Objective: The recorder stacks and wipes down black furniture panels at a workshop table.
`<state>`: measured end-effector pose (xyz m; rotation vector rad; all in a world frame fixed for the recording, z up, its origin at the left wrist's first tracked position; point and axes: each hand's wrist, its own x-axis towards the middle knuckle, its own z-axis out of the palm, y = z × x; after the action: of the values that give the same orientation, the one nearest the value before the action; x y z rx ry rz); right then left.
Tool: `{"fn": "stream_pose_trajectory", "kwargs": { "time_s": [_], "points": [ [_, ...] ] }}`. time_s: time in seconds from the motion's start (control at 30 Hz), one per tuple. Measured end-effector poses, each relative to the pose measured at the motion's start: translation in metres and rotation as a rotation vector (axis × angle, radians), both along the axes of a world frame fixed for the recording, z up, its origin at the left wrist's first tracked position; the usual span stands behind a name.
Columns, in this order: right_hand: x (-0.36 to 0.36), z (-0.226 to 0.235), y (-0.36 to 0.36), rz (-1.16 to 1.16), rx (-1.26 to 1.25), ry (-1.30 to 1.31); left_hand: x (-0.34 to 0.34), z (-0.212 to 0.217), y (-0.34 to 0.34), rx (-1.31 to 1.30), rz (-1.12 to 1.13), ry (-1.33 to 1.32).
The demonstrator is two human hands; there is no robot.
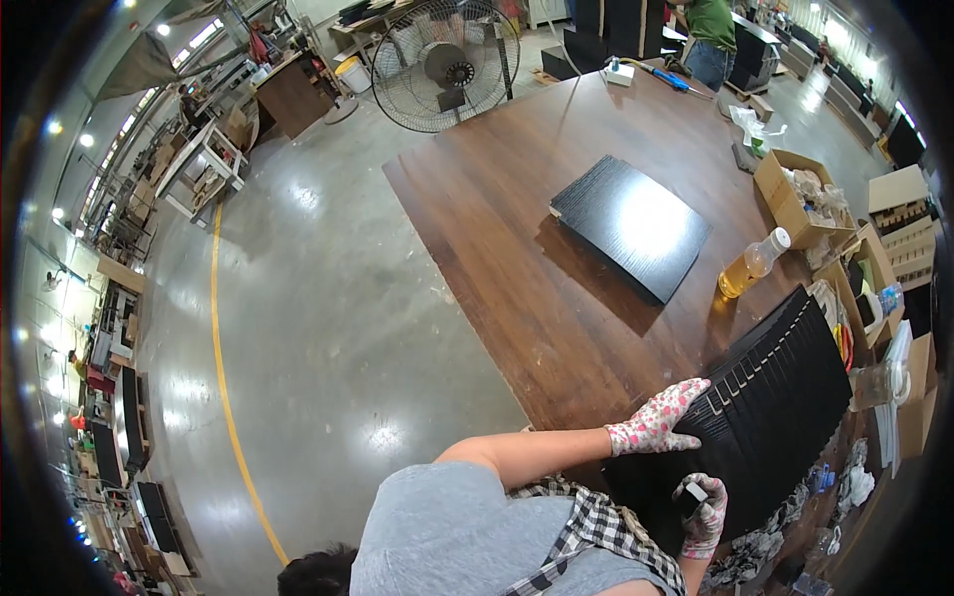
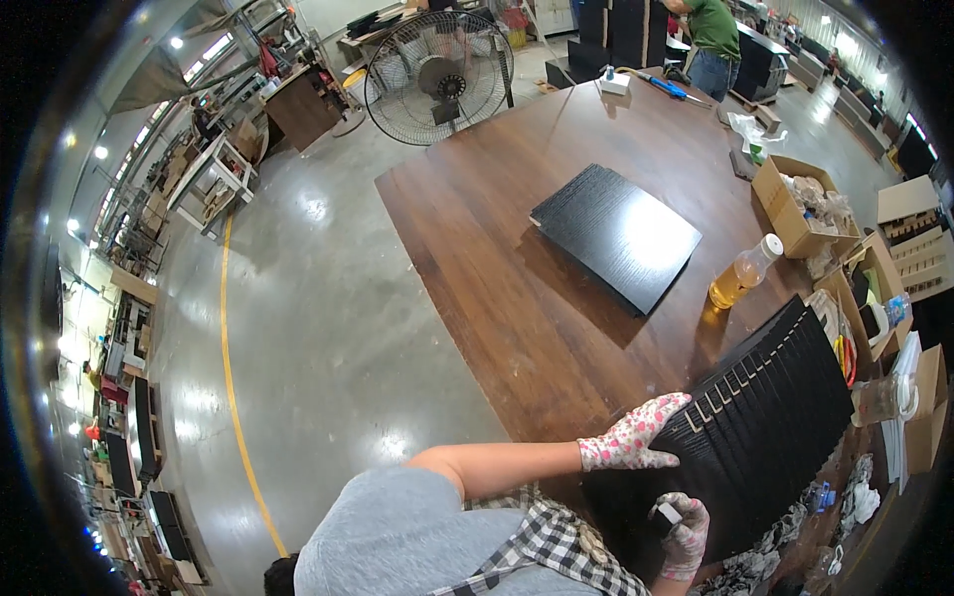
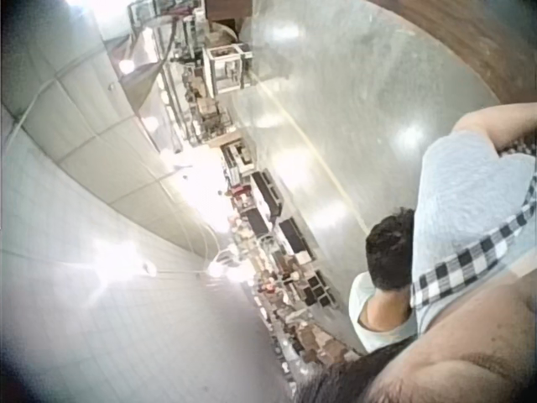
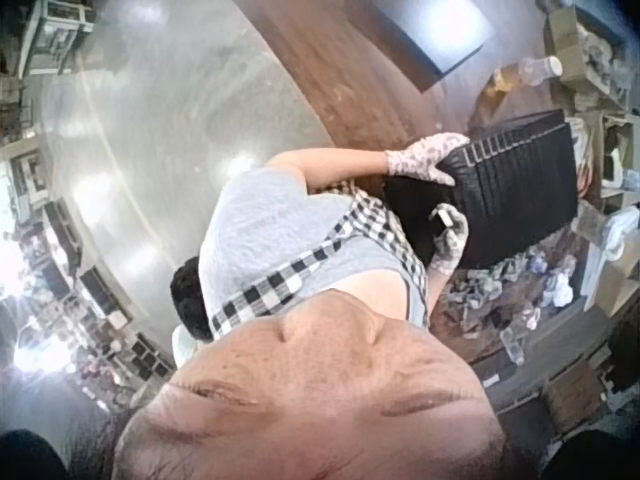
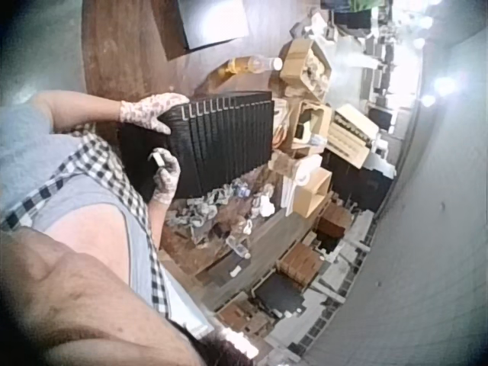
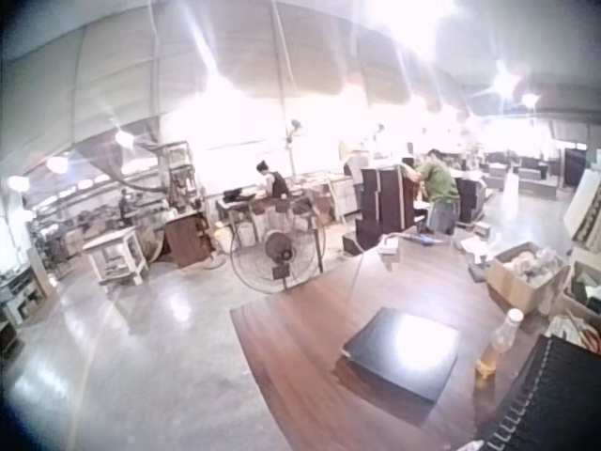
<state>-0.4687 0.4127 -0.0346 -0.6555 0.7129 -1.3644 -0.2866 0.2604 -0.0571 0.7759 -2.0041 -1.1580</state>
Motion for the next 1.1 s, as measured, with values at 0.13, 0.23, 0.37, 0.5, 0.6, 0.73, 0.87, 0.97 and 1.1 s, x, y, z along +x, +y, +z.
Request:
{"fn": "stream_pose_trajectory", "kwargs": {
  "time_s": [0.13,0.23,0.37,0.5,0.6,0.73,0.87,0.97,1.1],
  "points": [
    [0.0,-0.001,0.002,-0.006,-0.016,0.011,-0.003,-0.003,0.002,-0.007,-0.01,-0.006],
    [0.003,0.0,0.005,-0.03,-0.009,-0.051,-0.005,-0.007,0.003,-0.053,-0.003,0.028],
    [-0.005,-0.014,0.004,0.028,-0.065,-0.021,-0.002,-0.006,0.002,-0.025,-0.001,-0.031],
    [-0.003,-0.014,0.003,0.045,-0.09,-0.071,0.001,0.0,0.001,-0.003,0.0,-0.005],
    [-0.002,-0.018,0.002,0.057,-0.101,-0.124,0.001,0.001,0.0,-0.015,0.006,-0.004],
    [-0.002,-0.011,0.001,0.088,-0.074,-0.108,0.001,0.003,-0.001,-0.005,0.015,0.008],
    [-0.001,-0.008,-0.001,0.096,-0.08,-0.086,0.0,-0.001,-0.002,0.005,0.013,0.012],
    [0.0,-0.008,0.0,0.075,-0.079,-0.074,0.0,-0.005,-0.003,-0.007,0.01,0.003],
    [0.0,-0.009,0.0,0.084,-0.09,-0.067,0.0,-0.002,-0.001,-0.014,0.033,-0.007]
  ]
}}
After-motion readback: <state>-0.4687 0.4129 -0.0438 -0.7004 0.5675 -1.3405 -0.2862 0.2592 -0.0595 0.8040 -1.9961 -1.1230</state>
